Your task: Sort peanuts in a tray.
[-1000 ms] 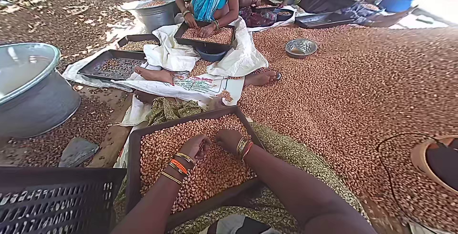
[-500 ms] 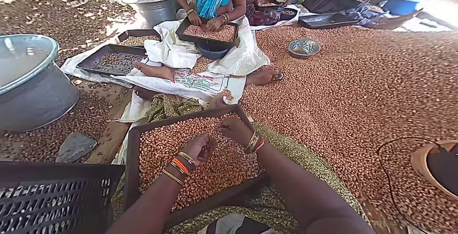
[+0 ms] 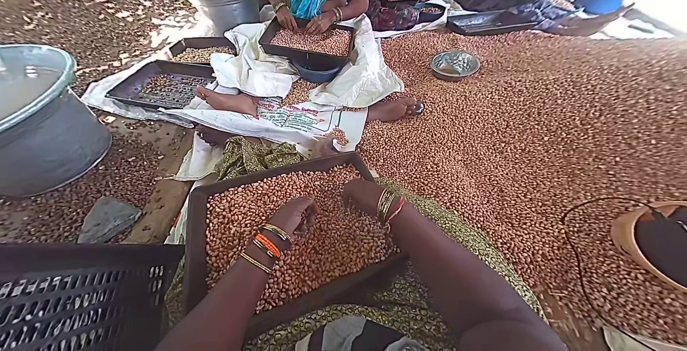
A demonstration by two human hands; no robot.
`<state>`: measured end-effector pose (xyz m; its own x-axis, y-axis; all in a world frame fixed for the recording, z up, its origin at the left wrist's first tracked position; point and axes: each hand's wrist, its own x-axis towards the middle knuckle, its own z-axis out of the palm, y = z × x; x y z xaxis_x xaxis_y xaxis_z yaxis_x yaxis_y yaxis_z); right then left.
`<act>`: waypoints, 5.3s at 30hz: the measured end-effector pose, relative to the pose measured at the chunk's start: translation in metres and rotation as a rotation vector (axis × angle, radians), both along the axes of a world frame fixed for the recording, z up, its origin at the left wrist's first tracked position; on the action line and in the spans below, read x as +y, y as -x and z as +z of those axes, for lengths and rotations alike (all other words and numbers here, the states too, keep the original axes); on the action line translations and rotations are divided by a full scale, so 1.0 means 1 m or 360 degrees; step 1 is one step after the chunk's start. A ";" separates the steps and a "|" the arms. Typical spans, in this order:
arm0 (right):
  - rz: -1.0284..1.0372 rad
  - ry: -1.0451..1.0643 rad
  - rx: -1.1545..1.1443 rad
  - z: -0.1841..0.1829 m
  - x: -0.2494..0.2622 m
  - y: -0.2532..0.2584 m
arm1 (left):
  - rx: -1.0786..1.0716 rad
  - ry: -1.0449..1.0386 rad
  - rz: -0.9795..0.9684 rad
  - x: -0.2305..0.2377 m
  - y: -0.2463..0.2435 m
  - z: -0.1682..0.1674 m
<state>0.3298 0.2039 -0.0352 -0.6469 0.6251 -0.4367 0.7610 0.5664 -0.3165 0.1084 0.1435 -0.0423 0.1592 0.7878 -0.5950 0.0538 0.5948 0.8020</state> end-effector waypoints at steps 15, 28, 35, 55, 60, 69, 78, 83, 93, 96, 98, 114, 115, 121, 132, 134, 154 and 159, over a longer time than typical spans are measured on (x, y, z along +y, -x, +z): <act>0.0127 0.0127 0.0200 0.001 -0.014 0.008 | 0.0041 -0.0018 -0.0056 0.002 0.003 -0.001; 0.0093 0.0148 -0.0447 0.024 -0.037 0.003 | 0.0073 -0.0019 -0.0101 0.002 0.003 -0.001; 0.0200 0.0134 -0.0308 0.007 -0.019 -0.004 | 0.0018 0.0029 -0.0119 0.000 0.001 0.000; 0.0333 0.0141 0.0223 -0.027 -0.052 0.047 | -0.0205 0.0061 0.0019 0.000 0.005 0.003; -0.0127 -0.0101 0.0725 0.011 -0.043 0.029 | -0.0028 0.0140 -0.0020 -0.002 0.001 0.001; -0.0209 -0.0020 0.0970 -0.013 -0.048 0.046 | -0.0509 -0.0097 0.0238 0.003 0.014 0.006; 0.0920 0.0281 0.0824 -0.036 -0.090 0.081 | -0.0381 -0.0279 0.0439 0.009 0.020 0.003; 0.0928 0.0252 0.0177 -0.016 -0.059 0.048 | -0.0376 -0.0260 0.0406 0.009 0.019 0.001; 0.0150 0.0002 0.0574 -0.007 -0.034 0.029 | -0.0169 -0.0102 0.0175 0.003 0.004 0.008; 0.0312 0.0117 0.0609 -0.026 -0.048 0.049 | -0.0132 -0.0131 0.0175 0.003 0.005 0.007; 0.0244 0.0148 0.0445 -0.029 -0.049 0.055 | -0.0113 -0.0151 0.0167 0.003 0.006 0.006; -0.0184 0.0032 0.0228 -0.028 -0.042 0.070 | -0.0019 -0.0148 0.0115 0.002 0.007 0.007; -0.0186 0.0044 0.0201 -0.026 -0.041 0.070 | -0.0005 -0.0145 0.0116 0.002 0.007 0.007; -0.0089 0.0062 0.0340 -0.037 -0.028 0.055 | 0.0039 -0.0111 0.0092 0.003 0.007 0.003; -0.0522 -0.0066 0.1224 0.008 -0.030 0.028 | -0.0340 0.0105 -0.0059 -0.001 0.006 -0.004; -0.0334 0.0022 0.0865 0.000 -0.021 0.022 | -0.0400 0.0106 -0.0088 -0.001 0.007 -0.004; -0.0106 -0.0025 -0.0268 -0.008 -0.032 0.053 | 0.0075 -0.0111 -0.0028 0.004 0.008 -0.004; -0.0191 -0.0018 -0.0177 -0.011 -0.028 0.048 | 0.0027 -0.0162 0.0202 0.010 0.019 0.003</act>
<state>0.2823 0.1759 -0.0459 -0.5154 0.7004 -0.4937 0.8533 0.4723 -0.2207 0.0894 0.1536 -0.0390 0.0452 0.8573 -0.5129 -0.0025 0.5135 0.8581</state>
